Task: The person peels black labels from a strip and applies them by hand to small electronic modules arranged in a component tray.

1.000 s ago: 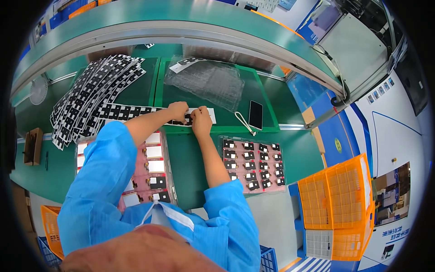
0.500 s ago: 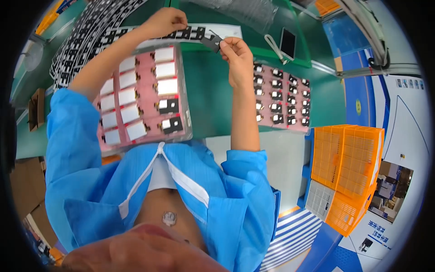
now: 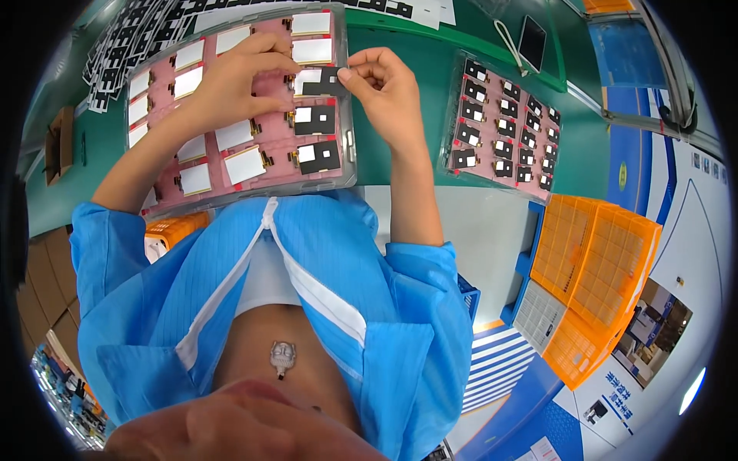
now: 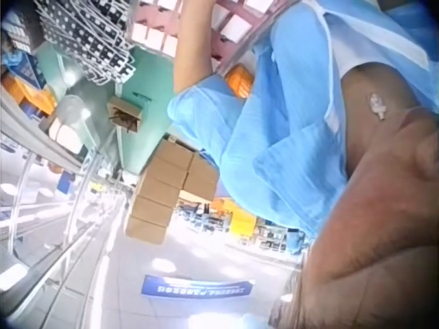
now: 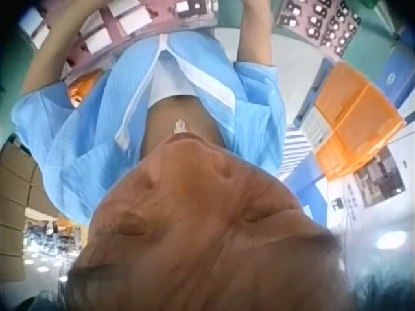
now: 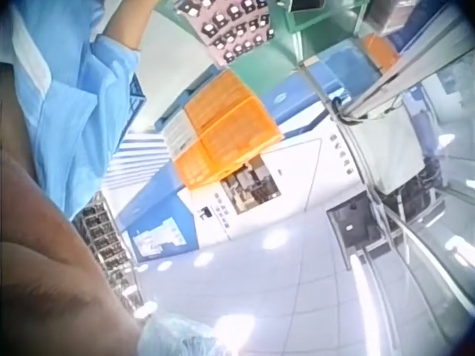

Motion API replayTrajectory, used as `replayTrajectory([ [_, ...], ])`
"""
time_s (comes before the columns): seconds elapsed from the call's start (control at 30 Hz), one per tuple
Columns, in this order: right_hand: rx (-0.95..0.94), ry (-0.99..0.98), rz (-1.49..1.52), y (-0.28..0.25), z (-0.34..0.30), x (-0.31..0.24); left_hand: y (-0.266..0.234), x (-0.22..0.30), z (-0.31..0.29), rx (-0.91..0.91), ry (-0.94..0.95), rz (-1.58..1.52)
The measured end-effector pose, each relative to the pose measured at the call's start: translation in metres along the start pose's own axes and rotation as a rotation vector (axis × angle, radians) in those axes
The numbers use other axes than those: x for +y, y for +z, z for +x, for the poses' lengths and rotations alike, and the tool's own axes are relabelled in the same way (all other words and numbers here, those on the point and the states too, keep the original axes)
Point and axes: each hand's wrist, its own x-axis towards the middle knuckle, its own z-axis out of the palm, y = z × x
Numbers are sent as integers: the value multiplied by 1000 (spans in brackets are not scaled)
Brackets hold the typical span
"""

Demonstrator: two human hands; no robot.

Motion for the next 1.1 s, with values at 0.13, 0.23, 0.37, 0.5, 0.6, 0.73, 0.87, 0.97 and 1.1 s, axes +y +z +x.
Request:
replayTrajectory([
  [0.13,8,30,-30,5,-2,1,6,2,-2,57,-41,50],
  [0.23,16,19,-24,9,-2,1,9,0,-2,86,-47,54],
  [0.37,47,23,-41,14,-3,-1,10,-2,-3,64,-48,80],
  [0.5,36,17,-37,14,-4,3,12,0,-4,82,-53,73],
  [0.6,31,11,-55,14,-2,2,12,1,-5,94,-90,82],
  [0.73,18,18,-56,14,0,0,12,0,-6,65,-111,70],
  [0.87,12,19,-59,13,0,-1,14,0,-7,71,-105,66],
  [0.97,7,22,-62,13,0,-1,9,5,-5,51,-129,5],
  [1.1,-10,4,-73,12,0,-1,9,5,-5,50,-123,-9],
])
